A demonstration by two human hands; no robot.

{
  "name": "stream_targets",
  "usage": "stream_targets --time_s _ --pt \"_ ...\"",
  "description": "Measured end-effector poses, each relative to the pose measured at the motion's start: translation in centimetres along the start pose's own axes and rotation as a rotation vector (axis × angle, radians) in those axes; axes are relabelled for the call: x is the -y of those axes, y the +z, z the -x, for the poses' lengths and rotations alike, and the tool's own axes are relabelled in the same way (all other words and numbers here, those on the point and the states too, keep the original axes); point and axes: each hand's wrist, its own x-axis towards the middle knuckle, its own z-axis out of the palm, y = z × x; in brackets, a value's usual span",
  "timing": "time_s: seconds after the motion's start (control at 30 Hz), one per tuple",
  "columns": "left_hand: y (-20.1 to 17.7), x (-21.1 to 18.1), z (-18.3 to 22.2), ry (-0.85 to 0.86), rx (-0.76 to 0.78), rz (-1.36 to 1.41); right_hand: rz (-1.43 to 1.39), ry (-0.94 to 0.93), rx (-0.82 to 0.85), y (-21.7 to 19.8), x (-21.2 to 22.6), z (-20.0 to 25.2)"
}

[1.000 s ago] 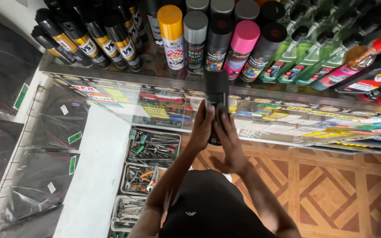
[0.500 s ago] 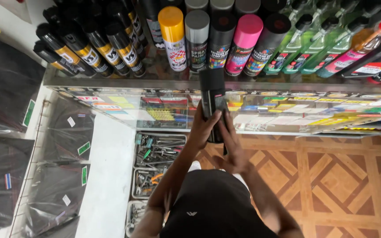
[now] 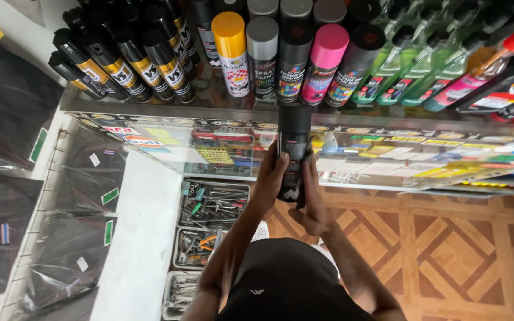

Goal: Cleaning and organizing various spray paint cans on a shelf in a shop.

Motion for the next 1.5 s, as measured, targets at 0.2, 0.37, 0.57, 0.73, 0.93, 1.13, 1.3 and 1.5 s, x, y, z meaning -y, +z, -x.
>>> stream_targets --time_s 0.2,0.37,0.57,0.73,0.93,1.13,1.3,1.5 --pt "7.3 -0.5 0.9 -0.079 -0.029 0.084 -0.174 0.100 -0.050 -6.4 -0.3 -2.1" --pt "9.6 1.5 0.3 -0.131 -0.133 0.026 0.310 -0.197 0.099 -9.0 -2.3 2.5" --pt "13.5 0.7 1.4 -0.184 -0.215 0.025 -0.145 -0.116 0.099 -11.4 -2.7 3.8" --pt "14.5 3.4 1.7 -0.208 -0.155 0.104 0.123 -0.143 0.096 -13.7 -2.6 1.2" --pt "13.2 3.2 1.5 -0.170 -0.155 -0.053 -0.291 0.189 0.073 -11.8 -0.7 5.6" --pt "17.8 -0.8 2.3 -0.204 -0.063 -0.117 -0.136 -0.049 -0.034 -14.9 -4.8 2.9" --pt "14.8 2.6 1.3 -0.151 -0.131 -0.070 0.090 -0.110 0.039 -12.3 -3.8 7.3" --pt "15.4 1.3 1.7 -0.169 -0.134 0.063 -0.323 0.010 -0.019 -11.6 -2.7 6.0"
